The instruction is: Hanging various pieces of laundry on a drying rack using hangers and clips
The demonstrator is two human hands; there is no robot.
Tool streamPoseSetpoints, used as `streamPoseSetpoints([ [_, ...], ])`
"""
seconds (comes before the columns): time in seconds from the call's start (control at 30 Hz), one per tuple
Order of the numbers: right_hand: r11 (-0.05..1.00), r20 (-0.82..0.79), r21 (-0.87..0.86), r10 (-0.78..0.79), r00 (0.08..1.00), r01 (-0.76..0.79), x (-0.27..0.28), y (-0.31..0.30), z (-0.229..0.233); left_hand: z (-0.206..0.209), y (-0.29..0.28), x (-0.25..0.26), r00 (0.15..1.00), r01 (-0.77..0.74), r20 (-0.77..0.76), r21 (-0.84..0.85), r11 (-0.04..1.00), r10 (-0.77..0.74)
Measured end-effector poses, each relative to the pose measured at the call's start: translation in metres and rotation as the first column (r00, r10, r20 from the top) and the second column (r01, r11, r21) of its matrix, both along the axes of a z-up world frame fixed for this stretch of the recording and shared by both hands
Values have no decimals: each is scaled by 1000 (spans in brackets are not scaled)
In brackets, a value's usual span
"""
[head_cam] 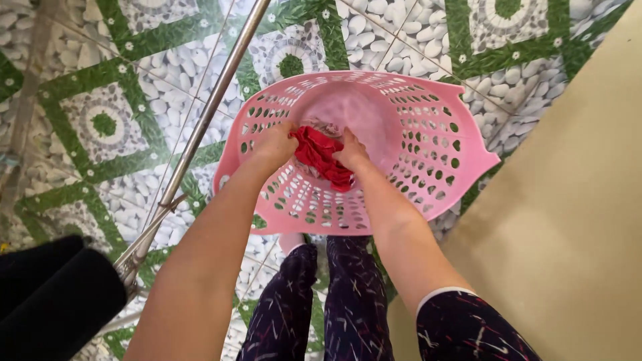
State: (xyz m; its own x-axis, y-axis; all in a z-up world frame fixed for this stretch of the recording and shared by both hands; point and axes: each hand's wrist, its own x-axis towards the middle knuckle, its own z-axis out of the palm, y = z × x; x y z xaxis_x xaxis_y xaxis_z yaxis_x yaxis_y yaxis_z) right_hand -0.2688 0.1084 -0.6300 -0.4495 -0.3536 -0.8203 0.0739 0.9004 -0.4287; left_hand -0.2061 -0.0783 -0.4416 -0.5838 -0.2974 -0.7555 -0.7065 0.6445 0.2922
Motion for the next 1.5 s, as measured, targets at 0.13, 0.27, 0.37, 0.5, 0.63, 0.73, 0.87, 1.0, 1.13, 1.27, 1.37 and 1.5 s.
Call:
streamPoseSetpoints([
  [0.13,959,-22,193,218,976,-210,12,-10,-19,-37,3,-6,986,143,93,-43,989,-138],
  [0.27,883,238,-458,235,942,-105,-2,-8,56,-23,24,-9,834,546,138,-82,834,-533],
  [0.37,772,615,-532,70,786,348,-33,-5,99,-51,27,8,696,699,253,-28,714,-672],
  [0.5,973,12,-228,31,999,-27,-53,3,-8,-45,16,29,759,586,215,187,789,-615],
  [0.63,908,-112,-403,73,991,-112,-5,-17,-84,12,15,14,843,481,194,146,865,-502],
  [0.73,982,-15,-67,177,984,-178,28,-29,-109,55,1,14,931,309,185,70,949,-316],
  [0.87,982,57,-9,190,980,-190,13,-22,-54,99,-14,20,999,-22,45,-20,1000,23],
  [1.0,887,-130,-455,-150,980,75,-29,9,32,171,5,16,918,-331,-190,122,936,349],
  [1.13,623,303,-628,-355,884,465,-41,52,200,160,4,36,738,-386,-455,321,865,498],
  [1.27,233,559,-688,-434,707,687,-48,86,354,183,7,35,456,-325,-549,630,705,700],
  [1.37,226,233,-897,-487,842,379,-52,96,458,237,19,23,402,-244,-572,686,686,715],
  [1.5,235,-40,-960,-657,753,154,-55,101,557,323,24,8,386,-113,-623,700,705,680],
])
